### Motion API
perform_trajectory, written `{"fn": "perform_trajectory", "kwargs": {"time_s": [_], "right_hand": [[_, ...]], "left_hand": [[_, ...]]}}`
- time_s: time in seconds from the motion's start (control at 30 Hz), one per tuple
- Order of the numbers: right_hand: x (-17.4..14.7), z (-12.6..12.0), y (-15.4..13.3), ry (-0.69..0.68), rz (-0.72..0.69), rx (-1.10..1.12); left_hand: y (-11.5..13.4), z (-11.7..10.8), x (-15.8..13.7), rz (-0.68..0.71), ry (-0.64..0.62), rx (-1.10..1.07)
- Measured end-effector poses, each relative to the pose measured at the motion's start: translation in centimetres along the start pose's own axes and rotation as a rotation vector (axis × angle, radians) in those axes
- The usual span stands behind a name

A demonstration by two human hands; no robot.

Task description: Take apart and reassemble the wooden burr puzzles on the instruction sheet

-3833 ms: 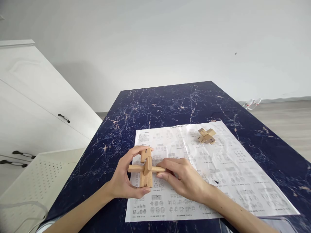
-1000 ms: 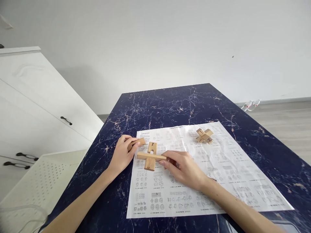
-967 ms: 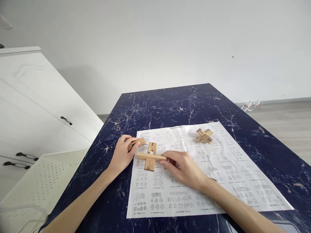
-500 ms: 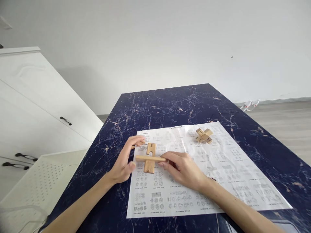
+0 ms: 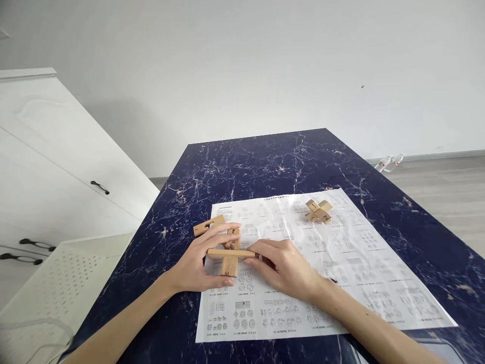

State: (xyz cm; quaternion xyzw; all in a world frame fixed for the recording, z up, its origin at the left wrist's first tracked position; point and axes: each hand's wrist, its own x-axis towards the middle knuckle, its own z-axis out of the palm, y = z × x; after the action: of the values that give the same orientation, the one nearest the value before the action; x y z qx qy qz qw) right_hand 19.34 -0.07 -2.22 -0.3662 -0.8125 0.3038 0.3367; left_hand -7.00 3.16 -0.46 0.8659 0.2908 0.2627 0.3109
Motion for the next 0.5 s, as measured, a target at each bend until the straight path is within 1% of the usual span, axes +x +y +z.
{"fn": "perform_trajectory", "kwargs": {"time_s": [0.13,0.33,0.5], "right_hand": [[-0.11,0.13,0.31,-0.015,0.019,0.014],[0.00,0.04,0.46,-0.018,0.035,0.026],[0.06,0.12,0.13,-0.040,0.015,0.041]], "left_hand": [[0.19,-0.11,0.29,0.010,0.021,-0.037],[0.56,-0.40,0.46,-0.018,0.013,-0.073],[0.49,-0.32,0.55,-0.037,0.015,-0.086]]}}
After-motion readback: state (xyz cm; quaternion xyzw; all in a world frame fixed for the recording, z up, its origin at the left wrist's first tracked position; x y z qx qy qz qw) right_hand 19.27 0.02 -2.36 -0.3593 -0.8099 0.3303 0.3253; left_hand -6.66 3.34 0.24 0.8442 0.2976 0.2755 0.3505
